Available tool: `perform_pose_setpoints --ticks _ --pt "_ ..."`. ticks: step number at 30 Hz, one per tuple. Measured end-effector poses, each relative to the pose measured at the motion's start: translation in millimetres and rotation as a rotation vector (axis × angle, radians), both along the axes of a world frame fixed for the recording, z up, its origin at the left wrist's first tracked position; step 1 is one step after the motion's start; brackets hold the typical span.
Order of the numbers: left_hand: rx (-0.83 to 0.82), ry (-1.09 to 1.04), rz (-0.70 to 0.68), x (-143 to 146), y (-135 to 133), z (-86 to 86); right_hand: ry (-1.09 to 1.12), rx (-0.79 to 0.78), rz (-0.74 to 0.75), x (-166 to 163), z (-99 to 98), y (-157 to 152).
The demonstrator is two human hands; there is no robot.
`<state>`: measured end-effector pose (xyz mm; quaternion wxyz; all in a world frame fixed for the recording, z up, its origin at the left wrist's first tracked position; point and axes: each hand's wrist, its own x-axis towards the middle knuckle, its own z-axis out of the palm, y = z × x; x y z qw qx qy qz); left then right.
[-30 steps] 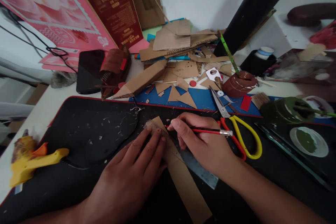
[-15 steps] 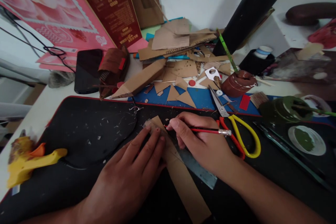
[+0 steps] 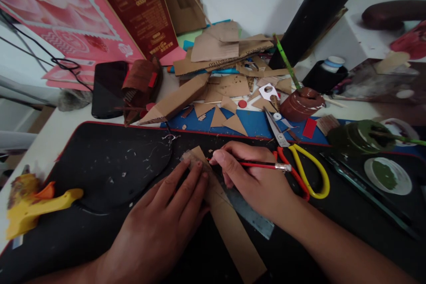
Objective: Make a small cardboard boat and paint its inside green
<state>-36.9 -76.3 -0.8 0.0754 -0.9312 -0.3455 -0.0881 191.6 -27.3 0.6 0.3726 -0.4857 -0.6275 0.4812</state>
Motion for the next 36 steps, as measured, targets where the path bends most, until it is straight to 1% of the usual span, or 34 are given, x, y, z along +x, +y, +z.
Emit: perform_pose_setpoints --ticks 5,13,23,27,36 --pt "-0.004 0.005 0.005 1.1 -0.6 -0.1 0.001 0.012 0.0 -0.3 0.0 -0.4" --pt "-0.014 0.006 0.027 0.0 -2.4 -2.0 -0.002 -0.011 0.007 -0.2 0.7 -0.4" --pt "-0.024 0.008 0.007 -2.4 -2.0 -3.4 -0.021 0.005 0.011 -0.6 0.8 -0.8" --pt "-0.024 -0.004 0.02 -2.2 -1.4 -3.0 -0.024 -0.001 0.017 -0.2 1.0 -1.0" --pt "-0.012 0.045 -0.042 -5.1 -0.5 -3.4 -0.02 -0.001 0.021 0.2 1.6 -0.9"
